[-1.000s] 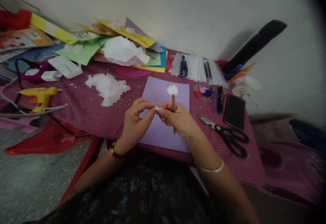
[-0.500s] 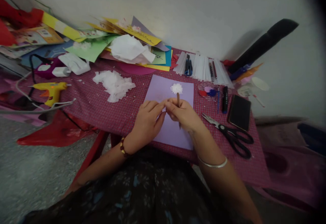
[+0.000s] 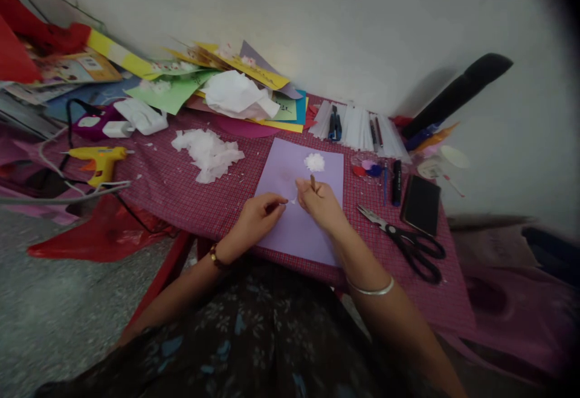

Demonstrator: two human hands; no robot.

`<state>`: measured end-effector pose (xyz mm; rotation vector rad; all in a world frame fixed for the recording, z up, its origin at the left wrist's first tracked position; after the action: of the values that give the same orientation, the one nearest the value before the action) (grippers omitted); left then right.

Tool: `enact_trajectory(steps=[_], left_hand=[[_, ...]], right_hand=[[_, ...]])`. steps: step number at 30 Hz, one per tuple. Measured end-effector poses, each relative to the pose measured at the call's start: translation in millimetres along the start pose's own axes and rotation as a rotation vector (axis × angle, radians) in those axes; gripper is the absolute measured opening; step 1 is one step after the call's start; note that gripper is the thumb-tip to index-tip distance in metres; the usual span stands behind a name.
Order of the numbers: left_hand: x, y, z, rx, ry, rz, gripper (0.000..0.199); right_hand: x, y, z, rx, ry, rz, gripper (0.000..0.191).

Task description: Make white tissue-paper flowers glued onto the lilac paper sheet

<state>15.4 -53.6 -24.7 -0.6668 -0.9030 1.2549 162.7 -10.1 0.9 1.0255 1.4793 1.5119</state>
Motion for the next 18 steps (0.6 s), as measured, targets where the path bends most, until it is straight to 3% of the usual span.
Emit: enact_trajectory(steps=[3,8,10,18], left_hand=[[0.9,-1.5,3.8,-0.191,-0.047,0.094,0.013],[4.0,-2.9,13.0,-0.966,-0.021,0.305,0.040],[4.7,-2.8,17.1,-1.165,-0.029,0.333,0.048],[4.3,4.8,20.1,-1.171,-0.095,0.356,0.051]], right_hand=[[0.2,-0.4,-2.5,0.025,0.043,0.018,0.052],[-1.6,1.3,-8.0,0.016,0.091,0.057,0.037],[-2.3,1.1,-10.1,0.014,0.108,0.061,0.039],[-5.1,1.1,-16.3,-0.076,0.155,0.011,0.060]])
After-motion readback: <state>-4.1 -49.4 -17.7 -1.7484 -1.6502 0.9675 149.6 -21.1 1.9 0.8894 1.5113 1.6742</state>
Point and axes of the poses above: each hand's wrist, its own x-axis towards the middle knuckle, its own z-axis out of the back of the hand, y = z × x, the point moved 4 cm from there along x, towards the middle knuckle, and after that the axes turned 10 degrees about x, right-handed, at the moved point
